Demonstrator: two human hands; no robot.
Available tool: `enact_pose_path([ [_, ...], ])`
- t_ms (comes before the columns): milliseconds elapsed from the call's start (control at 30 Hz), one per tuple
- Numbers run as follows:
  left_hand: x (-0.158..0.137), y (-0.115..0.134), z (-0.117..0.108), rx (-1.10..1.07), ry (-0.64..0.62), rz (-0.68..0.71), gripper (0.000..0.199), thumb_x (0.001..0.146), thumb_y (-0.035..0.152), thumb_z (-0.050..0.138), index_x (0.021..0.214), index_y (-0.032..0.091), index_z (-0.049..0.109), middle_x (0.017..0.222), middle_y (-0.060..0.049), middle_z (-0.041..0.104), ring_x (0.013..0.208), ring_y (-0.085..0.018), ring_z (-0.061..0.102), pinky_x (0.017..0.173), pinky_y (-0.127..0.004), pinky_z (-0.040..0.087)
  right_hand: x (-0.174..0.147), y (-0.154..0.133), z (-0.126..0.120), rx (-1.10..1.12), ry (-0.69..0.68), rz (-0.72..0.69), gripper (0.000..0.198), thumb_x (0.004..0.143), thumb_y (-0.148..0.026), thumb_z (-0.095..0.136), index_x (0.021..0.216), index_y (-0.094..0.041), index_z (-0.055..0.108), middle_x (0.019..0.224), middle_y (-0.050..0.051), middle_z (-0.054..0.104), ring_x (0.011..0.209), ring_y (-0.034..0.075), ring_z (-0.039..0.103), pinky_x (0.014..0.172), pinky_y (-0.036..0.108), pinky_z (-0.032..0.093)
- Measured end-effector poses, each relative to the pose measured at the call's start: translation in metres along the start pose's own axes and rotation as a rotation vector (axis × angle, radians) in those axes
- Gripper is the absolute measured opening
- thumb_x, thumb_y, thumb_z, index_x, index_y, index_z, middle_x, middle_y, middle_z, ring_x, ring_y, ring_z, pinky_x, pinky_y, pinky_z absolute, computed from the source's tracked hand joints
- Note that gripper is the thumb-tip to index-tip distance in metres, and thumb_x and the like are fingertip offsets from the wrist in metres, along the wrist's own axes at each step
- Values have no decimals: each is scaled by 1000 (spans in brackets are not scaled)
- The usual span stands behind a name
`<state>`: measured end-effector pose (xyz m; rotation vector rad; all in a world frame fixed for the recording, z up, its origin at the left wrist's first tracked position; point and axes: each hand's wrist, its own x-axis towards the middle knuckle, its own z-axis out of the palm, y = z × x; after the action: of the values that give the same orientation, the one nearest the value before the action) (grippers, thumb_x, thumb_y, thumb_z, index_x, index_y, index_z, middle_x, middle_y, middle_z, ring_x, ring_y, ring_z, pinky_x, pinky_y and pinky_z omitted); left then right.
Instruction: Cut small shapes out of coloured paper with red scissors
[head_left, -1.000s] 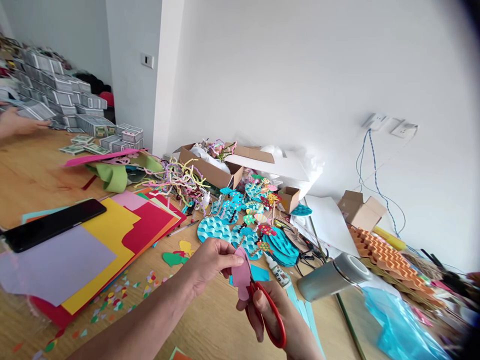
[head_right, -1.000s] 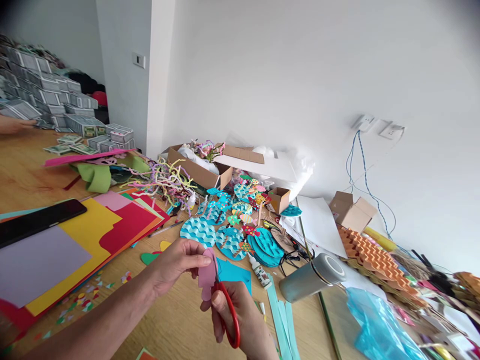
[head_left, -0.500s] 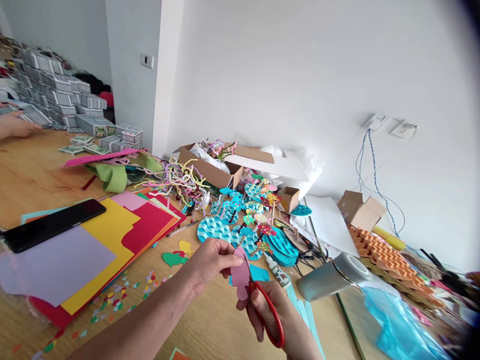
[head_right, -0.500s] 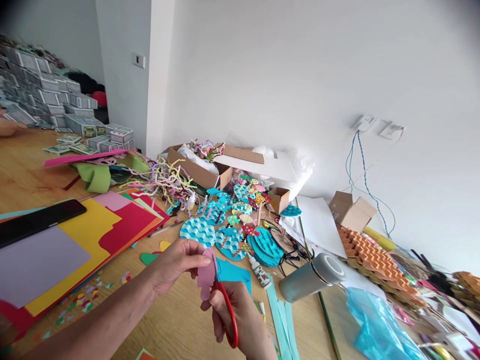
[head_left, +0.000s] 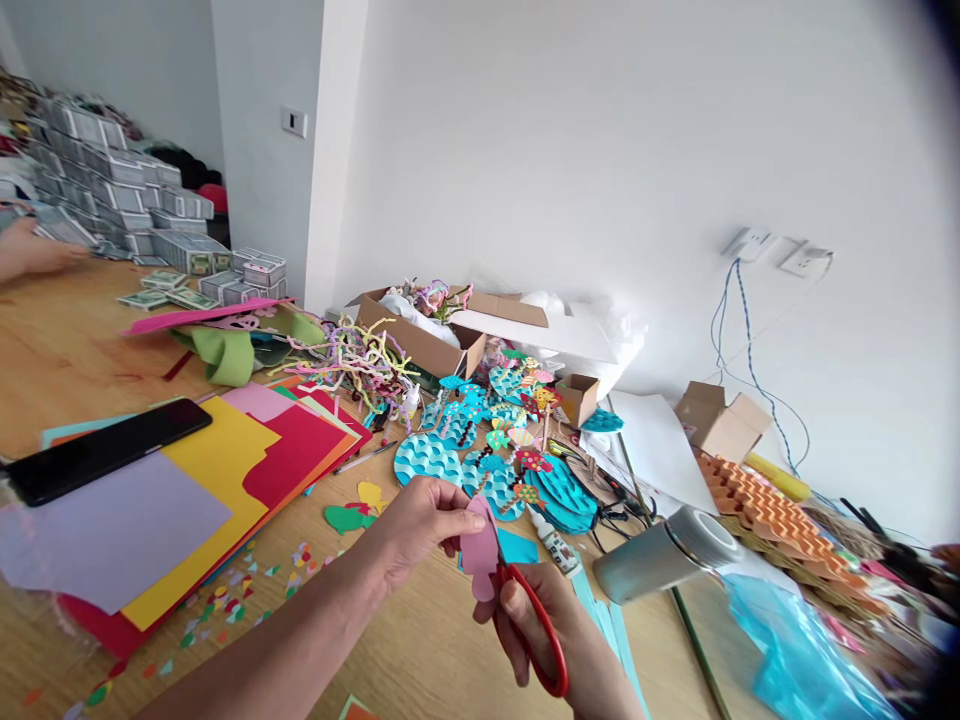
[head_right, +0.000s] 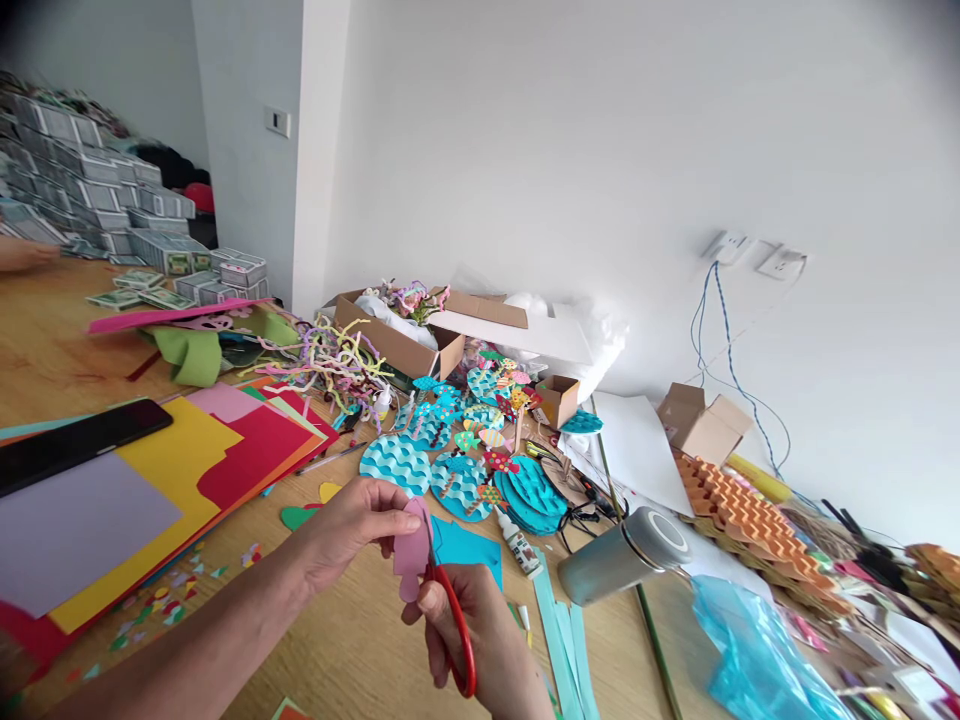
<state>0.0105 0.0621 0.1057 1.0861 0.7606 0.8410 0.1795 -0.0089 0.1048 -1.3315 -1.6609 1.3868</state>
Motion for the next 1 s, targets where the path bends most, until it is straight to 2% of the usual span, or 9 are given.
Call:
enact_pose_path([
  [200, 0, 1, 0, 7, -4, -4, 22, 61, 34, 67, 63, 13, 61, 57, 0, 58, 52, -10, 49, 51, -23, 36, 0, 1, 1, 4, 6, 48, 66, 78, -76, 42, 74, -13, 59, 35, -5, 43, 28, 5, 29, 37, 20, 17],
  [600, 0, 1, 0, 19, -41, 3, 18, 62, 30, 65, 63, 13, 62, 56, 0, 59, 51, -10, 50, 50, -23, 36, -1, -2, -1, -8, -12, 14, 64, 80, -73, 44, 78, -11, 62, 36, -5, 45, 32, 6, 35, 39, 21, 22],
  [1000, 1, -1, -2, 12, -40, -1, 17, 62, 29, 65, 64, 12, 62, 56, 0, 59, 51, -10, 50, 49, -22, 36, 1, 2, -2, -12, -2, 24, 64, 79, -74, 44, 73, -12, 60, 34, -5, 45, 28, 5, 31, 37, 20, 20],
])
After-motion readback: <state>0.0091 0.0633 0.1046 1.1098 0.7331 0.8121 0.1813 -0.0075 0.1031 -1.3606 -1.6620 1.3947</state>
